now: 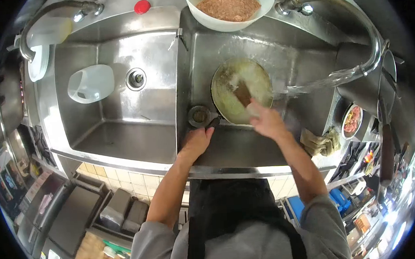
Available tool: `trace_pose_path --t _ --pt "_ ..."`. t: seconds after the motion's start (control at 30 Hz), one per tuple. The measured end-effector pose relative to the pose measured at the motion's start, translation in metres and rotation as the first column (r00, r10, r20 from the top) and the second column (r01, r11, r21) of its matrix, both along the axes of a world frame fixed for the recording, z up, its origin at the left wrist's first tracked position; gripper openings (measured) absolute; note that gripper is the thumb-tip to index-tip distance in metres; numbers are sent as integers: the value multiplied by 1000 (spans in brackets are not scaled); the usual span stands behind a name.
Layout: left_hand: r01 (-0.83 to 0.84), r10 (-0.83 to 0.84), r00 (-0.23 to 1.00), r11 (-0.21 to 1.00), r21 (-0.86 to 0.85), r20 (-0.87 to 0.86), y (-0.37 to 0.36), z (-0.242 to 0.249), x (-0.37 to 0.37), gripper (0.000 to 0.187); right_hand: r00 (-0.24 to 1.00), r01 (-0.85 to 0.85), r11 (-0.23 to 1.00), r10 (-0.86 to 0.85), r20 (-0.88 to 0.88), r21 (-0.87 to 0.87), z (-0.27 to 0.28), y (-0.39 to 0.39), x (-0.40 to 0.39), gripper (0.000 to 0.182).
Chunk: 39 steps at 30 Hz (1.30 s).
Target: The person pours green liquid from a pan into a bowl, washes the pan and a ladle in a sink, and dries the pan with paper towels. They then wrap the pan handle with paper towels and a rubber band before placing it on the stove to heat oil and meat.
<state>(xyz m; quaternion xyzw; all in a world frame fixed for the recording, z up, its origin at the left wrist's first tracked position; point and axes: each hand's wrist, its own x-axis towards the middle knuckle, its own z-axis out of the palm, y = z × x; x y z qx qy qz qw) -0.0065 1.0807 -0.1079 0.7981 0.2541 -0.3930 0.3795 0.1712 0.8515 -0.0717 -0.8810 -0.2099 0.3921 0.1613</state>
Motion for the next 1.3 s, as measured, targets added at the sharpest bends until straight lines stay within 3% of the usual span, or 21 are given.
trace_pose_path --t 0.13,0.2,0.23,0.27,0.33,0.37,0.47,0.53,0.67,0.8,0.83,0.9,0.97,1.1,1.17,1.23,1.3 --pt "36 -36 999 996 82 -1 0 -12 -6 57 984 -22 997 34 -176 68 33 -42 -44 70" --pt "53 -54 998 996 69 15 -5 -18 -15 57 969 -20 995 -5 -247 -99 31 -60 -27 72" --pt "61 -65 997 995 77 53 -3 -23 -9 57 992 -109 994 107 -68 -31 8 -43 -10 72" --pt "64 -69 996 995 81 58 0 -23 -6 57 993 -105 994 103 -63 -28 2 -15 4 72" --pt "56 -56 998 993 100 1 -3 -15 -5 58 975 66 995 -82 -206 -81 10 30 12 69" --pt "67 -68 998 994 85 1 -7 -7 -4 58 987 -80 981 53 -150 -179 26 24 -8 68" --pt "11 -9 1000 997 76 -29 2 -2 2 58 962 -122 989 97 -254 -85 37 -37 -41 68" --pt "30 -28 999 997 70 -31 1 -11 0 59 981 -93 981 61 -182 -170 5 -35 -16 66" --pt "13 -15 1000 994 108 14 -7 -7 -3 59 993 -71 981 53 -101 -181 15 24 -7 71" --pt "13 -14 1000 996 88 6 0 -3 -1 56 982 -56 990 31 -184 -131 26 -60 -28 71" --pt "-5 3 1000 996 88 18 0 -1 1 56 995 -33 996 25 -99 -78 15 -58 -13 70" --pt "-21 18 999 996 83 35 -3 -7 6 57 998 -15 990 6 -61 -138 -8 -11 19 70" --pt "3 -4 1000 996 91 11 -2 -10 -1 58 992 -10 976 -18 -126 -217 19 26 4 70" --pt "9 -7 1000 997 76 -28 2 1 -1 58 979 -50 992 26 -201 -116 20 -52 -43 72" --pt "13 -17 999 994 106 39 -1 -7 -1 57 996 14 986 -28 -82 -168 -6 -72 -16 72" --pt "-16 13 999 996 88 39 -2 -10 3 57 995 75 988 -83 -56 -137 -10 -11 14 71" --pt "-27 25 999 998 57 27 -6 -1 -8 56 992 68 993 -78 -101 -99 6 11 -14 70"
